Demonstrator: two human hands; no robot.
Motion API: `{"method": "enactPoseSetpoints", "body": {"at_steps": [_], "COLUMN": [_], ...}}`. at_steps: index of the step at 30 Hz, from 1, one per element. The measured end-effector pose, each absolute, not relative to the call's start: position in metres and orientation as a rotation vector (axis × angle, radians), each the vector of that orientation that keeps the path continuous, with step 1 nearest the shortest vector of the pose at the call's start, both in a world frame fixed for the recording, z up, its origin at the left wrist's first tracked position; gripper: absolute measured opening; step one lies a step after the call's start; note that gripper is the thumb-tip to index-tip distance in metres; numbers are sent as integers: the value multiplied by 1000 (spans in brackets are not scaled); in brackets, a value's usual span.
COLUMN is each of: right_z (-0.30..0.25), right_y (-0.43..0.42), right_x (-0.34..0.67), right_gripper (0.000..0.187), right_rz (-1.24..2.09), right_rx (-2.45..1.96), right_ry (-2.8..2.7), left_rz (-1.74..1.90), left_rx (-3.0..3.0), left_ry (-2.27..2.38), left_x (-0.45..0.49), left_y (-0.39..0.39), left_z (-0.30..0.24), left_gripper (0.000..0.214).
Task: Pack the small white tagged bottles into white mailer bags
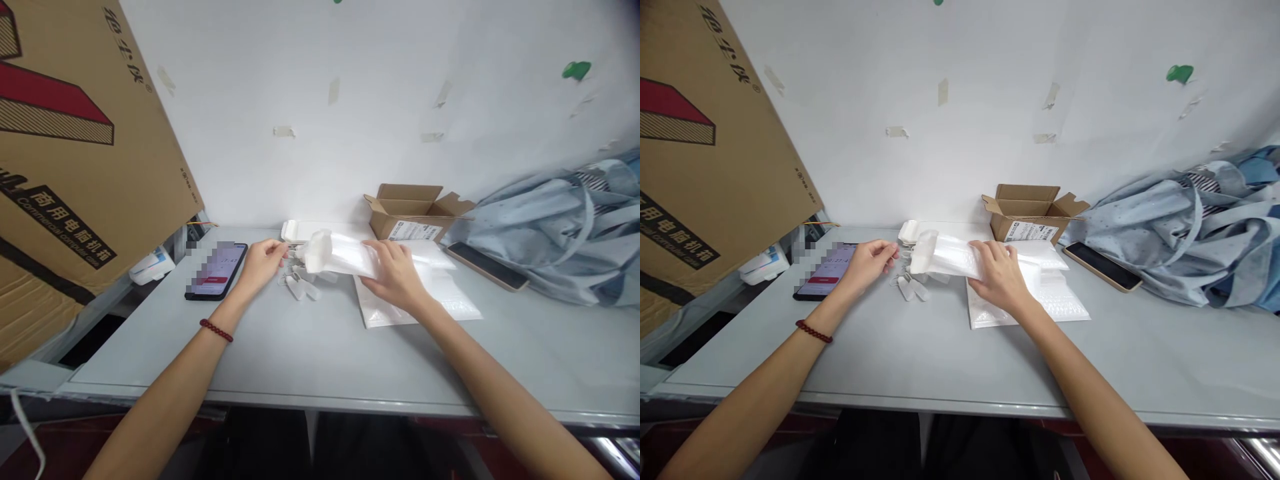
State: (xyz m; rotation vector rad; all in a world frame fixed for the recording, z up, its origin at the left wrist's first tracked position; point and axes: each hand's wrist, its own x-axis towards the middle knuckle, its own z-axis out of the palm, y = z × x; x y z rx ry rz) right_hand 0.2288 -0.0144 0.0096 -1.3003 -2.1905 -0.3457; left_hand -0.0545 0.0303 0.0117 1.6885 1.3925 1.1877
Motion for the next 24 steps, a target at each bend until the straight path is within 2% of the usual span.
{"method": "enactPoseSetpoints", "body": {"at_steps": [3, 11, 18, 24], "right_z": [8, 5, 4, 1], "right_y": [-9, -5, -3, -1], "right_x": [238, 241, 243, 244], "right_gripper": [51, 50, 48, 50], "right_rz": [-307, -292, -321, -327], "right_rx": [-1336, -1366, -1400, -1449], "right_ry": [-2112, -2089, -2061, -2086], "left_rz": [1176, 982, 1249, 1459], "left_rx": [1994, 2126, 2022, 1843], "left_ry": [1586, 1418, 1443, 1374], "left_x": [-64, -55, -52, -53], "left_y": [39, 38, 32, 29], "left_z": [5, -7, 3, 10], "left_gripper": [18, 30, 19, 18]}}
